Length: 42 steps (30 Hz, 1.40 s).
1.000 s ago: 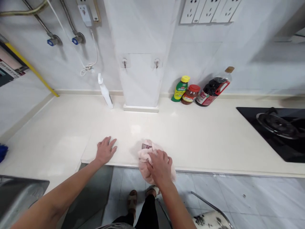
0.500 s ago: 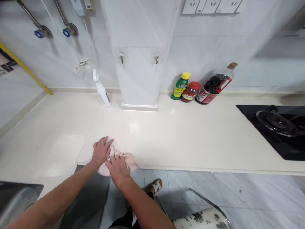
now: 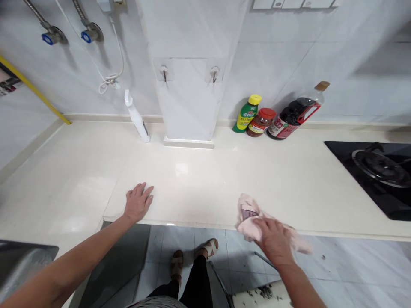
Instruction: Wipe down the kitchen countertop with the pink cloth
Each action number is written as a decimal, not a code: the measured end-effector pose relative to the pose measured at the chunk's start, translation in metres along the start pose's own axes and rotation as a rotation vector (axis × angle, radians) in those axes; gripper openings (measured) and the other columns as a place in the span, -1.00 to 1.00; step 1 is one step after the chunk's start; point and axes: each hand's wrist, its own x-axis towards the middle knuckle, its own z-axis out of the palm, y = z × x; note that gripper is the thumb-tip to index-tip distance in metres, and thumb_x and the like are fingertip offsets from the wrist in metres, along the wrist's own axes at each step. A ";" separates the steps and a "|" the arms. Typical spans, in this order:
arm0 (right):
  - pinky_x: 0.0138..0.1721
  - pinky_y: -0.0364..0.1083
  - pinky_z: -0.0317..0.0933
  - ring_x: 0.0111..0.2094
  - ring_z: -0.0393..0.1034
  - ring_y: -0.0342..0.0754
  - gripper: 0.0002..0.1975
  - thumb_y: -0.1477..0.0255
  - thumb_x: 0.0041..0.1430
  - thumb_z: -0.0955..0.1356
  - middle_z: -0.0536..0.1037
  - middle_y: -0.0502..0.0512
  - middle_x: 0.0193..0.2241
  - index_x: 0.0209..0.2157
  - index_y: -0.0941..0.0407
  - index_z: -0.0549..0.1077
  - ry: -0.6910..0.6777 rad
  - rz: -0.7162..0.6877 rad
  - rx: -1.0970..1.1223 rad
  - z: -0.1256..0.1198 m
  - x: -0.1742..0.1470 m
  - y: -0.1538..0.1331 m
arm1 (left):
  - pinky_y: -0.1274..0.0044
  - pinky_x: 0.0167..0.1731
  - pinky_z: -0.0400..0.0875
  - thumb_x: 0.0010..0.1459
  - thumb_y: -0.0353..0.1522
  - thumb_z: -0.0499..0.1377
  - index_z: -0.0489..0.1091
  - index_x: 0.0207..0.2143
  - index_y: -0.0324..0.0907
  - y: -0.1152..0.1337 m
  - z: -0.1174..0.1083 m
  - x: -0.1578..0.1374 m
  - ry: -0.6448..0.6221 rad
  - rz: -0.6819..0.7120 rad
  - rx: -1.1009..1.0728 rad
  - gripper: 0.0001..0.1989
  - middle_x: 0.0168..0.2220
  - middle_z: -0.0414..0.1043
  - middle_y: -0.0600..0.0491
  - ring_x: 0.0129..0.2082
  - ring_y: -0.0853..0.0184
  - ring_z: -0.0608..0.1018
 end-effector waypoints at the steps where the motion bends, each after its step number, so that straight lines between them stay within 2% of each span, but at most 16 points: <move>1: -0.06 0.12 0.07 0.03 0.18 0.20 -0.56 0.38 0.09 0.41 0.38 0.19 0.02 0.04 -0.08 0.42 0.003 0.036 -0.030 0.001 0.000 0.012 | 0.11 0.12 0.11 0.33 -0.20 -0.03 0.33 0.19 -0.02 0.000 0.000 0.000 -0.002 -0.003 -0.001 -0.57 0.29 0.21 -0.18 0.29 0.00 0.21; 3: -0.09 0.11 0.08 0.00 0.19 0.21 -0.59 0.37 0.09 0.41 0.38 0.22 -0.01 0.02 -0.05 0.42 0.014 0.077 -0.063 -0.003 0.000 0.011 | 0.11 0.13 0.11 0.32 -0.21 -0.03 0.33 0.19 -0.02 0.000 0.000 0.000 -0.004 -0.007 -0.005 -0.57 0.29 0.22 -0.17 0.29 0.00 0.21; 5: -0.11 0.10 0.08 -0.03 0.19 0.21 -0.62 0.39 0.10 0.40 0.39 0.23 -0.04 0.00 -0.03 0.44 0.017 0.073 -0.047 -0.012 0.001 -0.023 | 0.10 0.13 0.10 0.32 -0.21 -0.04 0.33 0.18 -0.02 0.001 -0.001 0.000 -0.003 -0.010 -0.009 -0.57 0.28 0.22 -0.17 0.29 0.00 0.20; 9: -0.07 0.10 0.06 -0.03 0.20 0.17 -0.67 0.46 0.13 0.38 0.42 0.17 -0.05 -0.04 -0.08 0.47 -0.015 -0.129 0.136 -0.043 0.005 -0.160 | 0.06 0.13 0.10 0.32 -0.21 -0.06 0.35 0.17 -0.08 0.001 -0.006 0.002 0.010 0.003 -0.015 -0.56 0.27 0.22 -0.23 0.27 -0.04 0.23; 12: -0.06 0.14 0.08 -0.02 0.21 0.16 -0.76 0.37 0.28 0.30 0.39 0.18 0.05 -0.04 -0.05 0.46 -0.006 -0.311 0.271 -0.063 0.015 -0.262 | 0.04 0.12 0.12 0.33 -0.21 -0.09 0.35 0.17 -0.11 0.000 -0.009 0.004 0.022 0.018 -0.015 -0.54 0.27 0.23 -0.26 0.26 -0.05 0.24; 14: -0.07 0.13 0.11 -0.02 0.21 0.14 -0.79 0.33 0.32 0.26 0.40 0.16 0.03 -0.06 -0.04 0.45 0.032 -0.441 0.332 -0.071 0.022 -0.304 | 0.05 0.12 0.13 0.33 -0.20 -0.10 0.34 0.17 -0.11 -0.002 -0.011 0.007 0.021 0.021 -0.007 -0.53 0.27 0.22 -0.24 0.26 -0.03 0.23; 16: -0.06 0.13 0.12 -0.03 0.21 0.12 -0.79 0.34 0.31 0.27 0.41 0.15 0.01 -0.05 -0.03 0.43 0.083 -0.543 0.366 -0.072 0.027 -0.317 | 0.05 0.12 0.14 0.34 -0.19 -0.12 0.33 0.18 -0.10 -0.002 -0.013 0.010 0.009 0.018 0.014 -0.52 0.28 0.21 -0.23 0.26 -0.01 0.23; 19: 0.01 0.15 0.09 0.00 0.19 0.11 -0.69 0.27 0.24 0.34 0.41 0.14 0.01 0.02 -0.04 0.40 0.133 -0.552 0.419 -0.065 0.028 -0.287 | 0.07 0.11 0.16 0.35 -0.17 -0.19 0.32 0.19 -0.09 0.000 -0.017 0.015 -0.022 0.003 0.048 -0.49 0.27 0.21 -0.21 0.26 0.02 0.24; 23: 0.14 0.23 -0.06 0.08 0.15 0.15 -0.45 0.07 0.07 0.45 0.40 0.12 0.05 0.07 -0.08 0.39 0.113 -0.259 0.487 -0.048 0.021 -0.190 | 0.04 0.09 0.19 0.35 -0.11 -0.25 0.26 0.23 -0.07 0.002 -0.020 0.021 -0.058 -0.031 0.030 -0.43 0.28 0.19 -0.20 0.27 -0.01 0.24; 27: 0.22 0.23 -0.21 0.16 0.11 0.16 -0.40 0.32 -0.13 0.53 0.39 0.08 0.12 0.03 -0.11 0.46 0.153 0.053 0.612 -0.038 0.012 -0.068 | 0.05 0.12 0.17 0.32 -0.06 -0.26 0.24 0.24 -0.01 0.006 -0.019 0.024 -0.057 -0.065 0.028 -0.42 0.27 0.20 -0.16 0.27 0.01 0.24; 29: 0.21 0.21 -0.17 0.15 0.13 0.15 -0.44 0.45 -0.21 0.51 0.42 0.07 0.08 -0.06 -0.07 0.53 0.235 0.205 0.739 -0.034 0.011 -0.016 | 0.05 0.12 0.18 0.31 -0.05 -0.27 0.25 0.23 -0.04 0.009 -0.020 0.025 -0.052 -0.063 0.033 -0.40 0.27 0.20 -0.18 0.27 0.00 0.25; 31: 0.19 0.14 -0.05 0.10 0.20 0.12 -0.56 0.48 -0.17 0.46 0.47 0.09 0.01 -0.14 0.01 0.56 0.326 0.340 0.833 -0.028 0.014 0.019 | 0.02 0.11 0.18 0.30 -0.05 -0.28 0.26 0.23 -0.08 0.012 -0.022 0.024 -0.054 -0.057 0.030 -0.37 0.27 0.20 -0.22 0.26 -0.03 0.25; 33: 0.12 0.05 0.08 0.02 0.28 0.06 -0.66 0.46 -0.06 0.39 0.51 0.13 -0.07 -0.16 0.11 0.55 0.423 0.492 0.906 -0.022 0.019 0.036 | 0.01 0.10 0.18 0.29 -0.04 -0.28 0.25 0.23 -0.08 0.016 -0.025 0.024 -0.049 -0.063 0.021 -0.36 0.26 0.21 -0.24 0.26 -0.04 0.26; 35: 0.03 -0.01 0.18 -0.05 0.33 0.01 -0.67 0.42 0.09 0.30 0.52 0.16 -0.11 -0.12 0.19 0.52 0.537 0.679 0.981 -0.016 0.025 0.037 | 0.01 0.10 0.18 0.29 -0.03 -0.29 0.25 0.23 -0.08 0.019 -0.028 0.025 -0.048 -0.073 0.011 -0.36 0.26 0.21 -0.23 0.26 -0.03 0.27; 39: -0.09 -0.03 0.26 -0.10 0.36 0.03 -0.54 0.28 0.28 0.18 0.53 0.19 -0.16 0.04 0.27 0.42 0.736 1.060 1.089 -0.009 0.036 0.013 | 0.00 0.10 0.17 0.30 -0.02 -0.31 0.25 0.23 -0.10 0.019 -0.028 0.026 -0.071 -0.081 -0.003 -0.34 0.27 0.18 -0.25 0.27 -0.05 0.25; 42: -0.08 0.00 0.28 -0.07 0.36 0.06 -0.51 0.19 0.29 0.25 0.52 0.22 -0.13 0.08 0.26 0.39 0.808 1.298 1.147 -0.007 0.047 -0.013 | -0.01 0.11 0.14 0.30 -0.01 -0.30 0.25 0.23 -0.07 0.019 -0.028 0.026 -0.078 -0.096 -0.001 -0.34 0.28 0.17 -0.22 0.27 -0.05 0.24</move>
